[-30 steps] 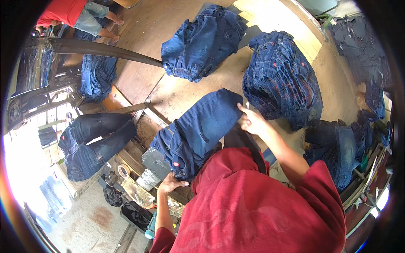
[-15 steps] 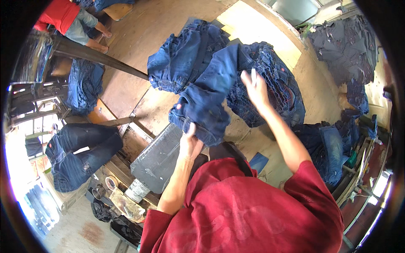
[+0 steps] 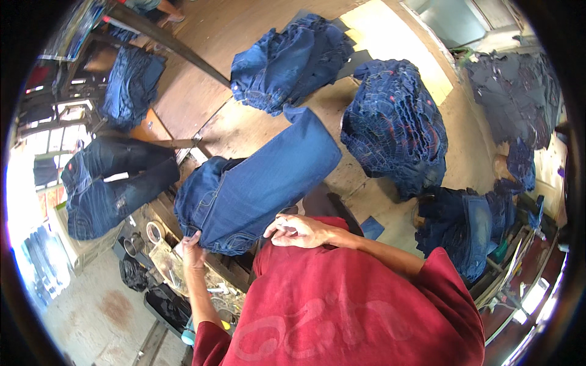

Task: The person repeatedly picks up pairs of jeans from a pile, lays them on a table, and uses a white marker to draw circles on the thigh area. After marking, the jeans are placed back on the pile. The process is repeated for multiple pairs.

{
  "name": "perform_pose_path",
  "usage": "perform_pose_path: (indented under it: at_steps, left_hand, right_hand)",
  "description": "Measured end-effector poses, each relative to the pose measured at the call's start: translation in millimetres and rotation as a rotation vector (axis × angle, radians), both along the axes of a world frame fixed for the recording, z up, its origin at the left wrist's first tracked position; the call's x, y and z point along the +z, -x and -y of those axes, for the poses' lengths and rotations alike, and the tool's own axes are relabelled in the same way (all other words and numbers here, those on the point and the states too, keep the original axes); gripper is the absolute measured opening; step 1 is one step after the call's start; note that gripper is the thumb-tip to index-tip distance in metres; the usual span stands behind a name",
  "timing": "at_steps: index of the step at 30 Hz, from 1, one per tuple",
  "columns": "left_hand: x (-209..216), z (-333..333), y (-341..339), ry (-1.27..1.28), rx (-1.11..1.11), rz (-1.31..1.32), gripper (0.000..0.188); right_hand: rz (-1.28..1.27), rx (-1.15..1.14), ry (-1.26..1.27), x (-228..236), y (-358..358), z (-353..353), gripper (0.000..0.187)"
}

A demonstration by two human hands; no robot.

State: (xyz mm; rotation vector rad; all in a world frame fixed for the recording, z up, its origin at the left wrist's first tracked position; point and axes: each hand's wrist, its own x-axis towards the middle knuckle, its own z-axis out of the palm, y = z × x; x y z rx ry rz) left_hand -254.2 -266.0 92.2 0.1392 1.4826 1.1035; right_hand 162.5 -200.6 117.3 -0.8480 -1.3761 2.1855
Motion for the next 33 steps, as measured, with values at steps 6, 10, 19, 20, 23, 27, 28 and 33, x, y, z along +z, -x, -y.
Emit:
perform_pose_path:
  at_steps: [6, 10, 19, 20, 23, 27, 28, 33]
  left_hand:
    - [46, -53, 23, 0.188, -0.419, -1.689, 0.071]
    - [39, -161, -102, -0.404, -0.627, -1.179, 0.060]
    - [-85, -252, -181, -0.373, -1.386, -0.969, 0.091]
    - [-92, -256, -176, -0.400, -1.387, -0.974, 0.092]
    - [-100, -269, -172, -0.627, -1.228, -1.134, 0.089]
    - [-100, -259, -179, -0.502, -1.237, -0.992, 0.096]
    - [-101, -257, -180, -0.489, -1.189, -0.865, 0.095]
    - [-122, -259, -176, -0.463, -1.224, -0.946, 0.070]
  right_hand:
    - [0.483, -0.365, -0.327, 1, -14, -6, 0.027]
    - [0.728, -0.423, -0.274, 11, -21, -29, 0.020]
    - [0.759, -0.374, -0.619, 26, 29, -35, 0.020]
    - [0.705, -0.437, -0.658, 21, 40, -36, 0.021]
    - [0.736, -0.453, -0.838, 6, 59, -46, 0.026]
    - [0.788, -0.418, -0.966, -1, 64, -54, 0.018]
    - [0.803, -0.406, -0.987, -2, 64, -55, 0.017]
    - [0.868, -0.308, -1.050, -12, 74, -58, 0.018]
